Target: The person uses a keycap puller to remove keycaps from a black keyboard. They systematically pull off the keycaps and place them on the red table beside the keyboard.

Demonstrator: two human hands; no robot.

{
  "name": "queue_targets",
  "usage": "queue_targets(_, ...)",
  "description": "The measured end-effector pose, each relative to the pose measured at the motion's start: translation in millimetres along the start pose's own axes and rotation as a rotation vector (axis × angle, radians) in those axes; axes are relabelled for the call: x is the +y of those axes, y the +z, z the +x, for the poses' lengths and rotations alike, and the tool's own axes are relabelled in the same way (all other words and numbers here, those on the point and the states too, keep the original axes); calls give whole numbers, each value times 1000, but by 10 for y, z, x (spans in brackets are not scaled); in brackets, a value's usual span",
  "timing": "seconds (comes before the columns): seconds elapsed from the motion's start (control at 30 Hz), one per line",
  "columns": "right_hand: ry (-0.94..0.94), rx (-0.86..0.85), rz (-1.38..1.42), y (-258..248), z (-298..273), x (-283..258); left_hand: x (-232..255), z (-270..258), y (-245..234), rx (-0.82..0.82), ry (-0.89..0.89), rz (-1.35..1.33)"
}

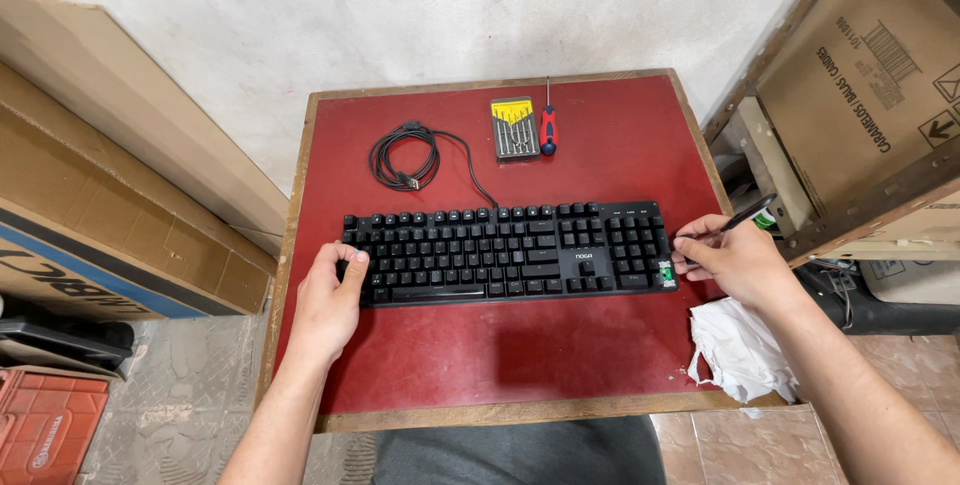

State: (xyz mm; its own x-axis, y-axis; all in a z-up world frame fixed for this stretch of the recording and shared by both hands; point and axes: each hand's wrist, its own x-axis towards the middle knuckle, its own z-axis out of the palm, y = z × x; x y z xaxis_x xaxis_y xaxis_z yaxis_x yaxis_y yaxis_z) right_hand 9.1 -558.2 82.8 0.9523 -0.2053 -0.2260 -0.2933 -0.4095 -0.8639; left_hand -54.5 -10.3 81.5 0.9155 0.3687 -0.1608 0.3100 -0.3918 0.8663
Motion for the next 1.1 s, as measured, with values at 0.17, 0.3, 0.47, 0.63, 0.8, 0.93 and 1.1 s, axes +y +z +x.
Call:
queue_targets(0.17, 5, 14, 34, -14, -45, -7, -34, -66, 9, -14, 7, 7)
queue_targets(0.3, 7, -10, -29, -151, -108, -189, -120, 206, 194, 94, 373, 184)
queue_targets(0.47, -184, 75, -331, -199, -282, -614, 928, 110, 1052, -135, 621, -100)
queue_targets(0.63, -213, 93, -266, -173, -24, -431, 1344, 511, 2298, -345, 524, -138)
queue_targets(0.8, -258, 133, -132, -190, 177, -428, 1677, 733, 3116, -496, 559, -116)
queue_targets(0.93, -259, 127, -58, -239, 347, -380, 1740, 1030, 3625, -458, 629, 113)
queue_targets(1.1, -230, 131, -72, -286, 437, -298, 1652, 1294, 4046, -460, 560, 254)
